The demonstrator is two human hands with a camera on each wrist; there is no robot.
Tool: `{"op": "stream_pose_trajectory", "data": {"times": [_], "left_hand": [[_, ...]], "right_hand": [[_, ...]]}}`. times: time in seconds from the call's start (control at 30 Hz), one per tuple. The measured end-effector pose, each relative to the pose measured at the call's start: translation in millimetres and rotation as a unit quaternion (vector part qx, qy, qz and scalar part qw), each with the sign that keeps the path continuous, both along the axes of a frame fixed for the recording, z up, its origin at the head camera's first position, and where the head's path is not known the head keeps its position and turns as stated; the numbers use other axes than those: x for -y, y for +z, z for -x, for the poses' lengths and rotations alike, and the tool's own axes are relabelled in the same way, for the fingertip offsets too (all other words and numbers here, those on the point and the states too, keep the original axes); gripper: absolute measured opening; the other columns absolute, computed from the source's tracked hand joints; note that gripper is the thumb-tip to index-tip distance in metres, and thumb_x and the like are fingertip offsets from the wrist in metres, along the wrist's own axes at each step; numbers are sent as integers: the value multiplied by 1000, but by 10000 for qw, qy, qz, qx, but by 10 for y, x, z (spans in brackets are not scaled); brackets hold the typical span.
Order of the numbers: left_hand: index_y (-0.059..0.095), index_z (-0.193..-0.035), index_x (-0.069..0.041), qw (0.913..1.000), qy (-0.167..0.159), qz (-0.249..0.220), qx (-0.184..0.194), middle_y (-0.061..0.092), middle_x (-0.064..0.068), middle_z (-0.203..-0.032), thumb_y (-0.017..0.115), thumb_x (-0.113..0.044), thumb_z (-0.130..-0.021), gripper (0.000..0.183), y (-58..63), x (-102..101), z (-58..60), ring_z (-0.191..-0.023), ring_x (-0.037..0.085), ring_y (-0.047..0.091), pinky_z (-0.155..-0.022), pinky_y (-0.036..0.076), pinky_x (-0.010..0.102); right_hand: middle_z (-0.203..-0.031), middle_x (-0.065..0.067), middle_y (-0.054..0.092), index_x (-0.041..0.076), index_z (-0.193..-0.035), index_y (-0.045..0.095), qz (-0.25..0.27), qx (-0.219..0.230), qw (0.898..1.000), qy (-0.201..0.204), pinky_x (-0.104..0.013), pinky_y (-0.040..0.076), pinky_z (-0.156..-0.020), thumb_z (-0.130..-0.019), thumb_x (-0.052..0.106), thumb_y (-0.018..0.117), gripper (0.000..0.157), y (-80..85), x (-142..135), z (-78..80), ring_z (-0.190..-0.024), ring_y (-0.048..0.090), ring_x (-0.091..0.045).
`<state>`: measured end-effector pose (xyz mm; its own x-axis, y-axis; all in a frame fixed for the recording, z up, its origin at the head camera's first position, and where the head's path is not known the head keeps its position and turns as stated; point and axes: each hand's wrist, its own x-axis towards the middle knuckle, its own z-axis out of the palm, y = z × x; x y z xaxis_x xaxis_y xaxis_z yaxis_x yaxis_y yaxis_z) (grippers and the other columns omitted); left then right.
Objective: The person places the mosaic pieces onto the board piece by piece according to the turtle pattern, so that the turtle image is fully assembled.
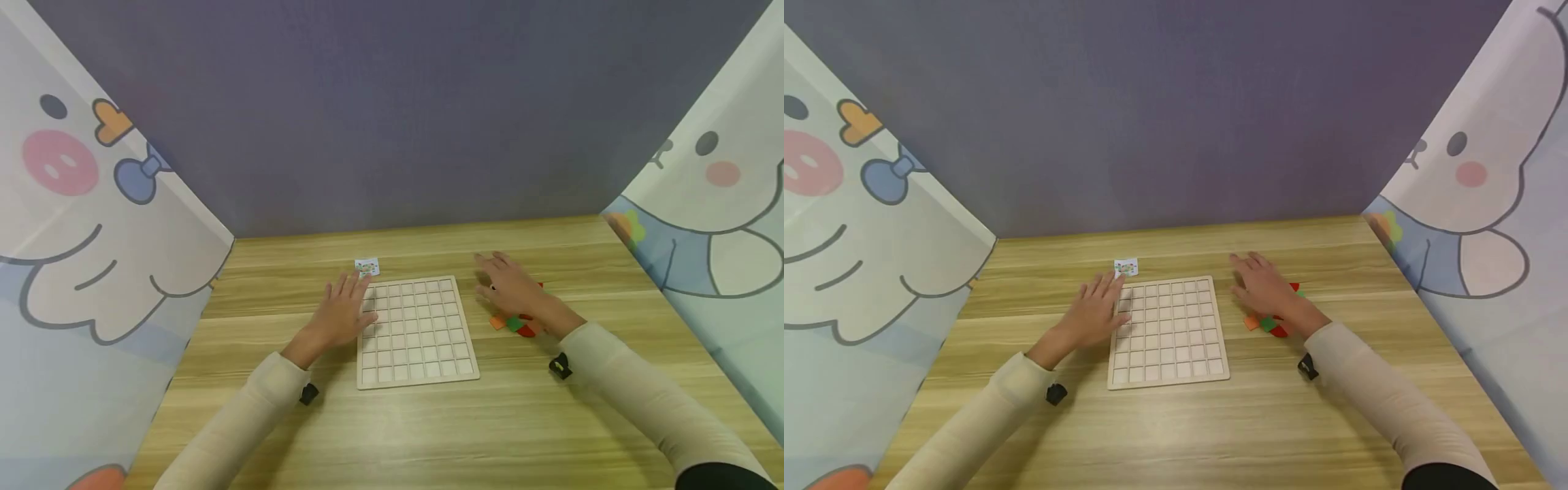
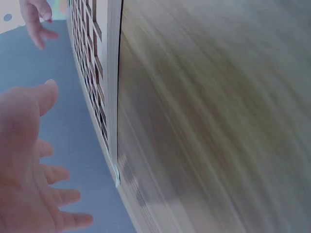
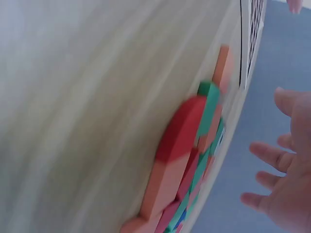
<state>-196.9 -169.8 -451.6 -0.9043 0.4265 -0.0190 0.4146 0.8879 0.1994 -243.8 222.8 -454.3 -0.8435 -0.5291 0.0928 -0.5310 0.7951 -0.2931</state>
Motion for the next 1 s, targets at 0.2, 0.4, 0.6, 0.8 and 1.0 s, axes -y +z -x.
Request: {"op": "stream_pose_trajectory", "data": {"times": [0.2,0.4,0.6,0.8,1.0], "left_hand": [[21,-158,-4,9992,-51,-394,67,27,23,-159,59,-42,-99,80,-28,156,-32,-144,44,28,-117,25,60],[30,-155,-1,9955,-154,-810,478,33,22,-157,63,-37,-98,75,-49,253,-104,-143,42,32,-116,28,57],[33,-153,1,9909,-378,-1011,810,35,21,-155,63,-34,-99,71,-74,299,-170,-143,41,32,-117,29,54],[35,-152,3,9881,-492,-1067,991,33,23,-156,65,-35,-97,73,-98,344,-193,-143,42,32,-116,30,55],[35,-151,3,9899,-663,-894,875,36,21,-155,66,-37,-96,75,-171,391,-207,-143,40,33,-117,29,52]], "right_hand": [[-99,-17,68,-10,-140,48,107,-33,9999,14,-62,32,-110,-97,20,66,55,-15,-137,90,-114,56,-43],[-92,-12,69,-9,-125,63,133,122,9998,91,-63,31,-109,-95,14,67,38,-26,-210,108,-93,64,-35],[-72,2,60,-6,-112,69,-55,44,9996,281,-62,39,-102,-91,6,68,25,-60,-266,112,-70,56,-17],[-71,3,61,-5,-112,70,7,53,9996,261,-63,37,-103,-90,4,69,24,-98,-287,109,-69,54,-17],[-80,-2,66,-3,-109,71,242,211,9994,134,-64,34,-103,-91,4,68,19,-134,-295,102,-74,59,-21]]}}
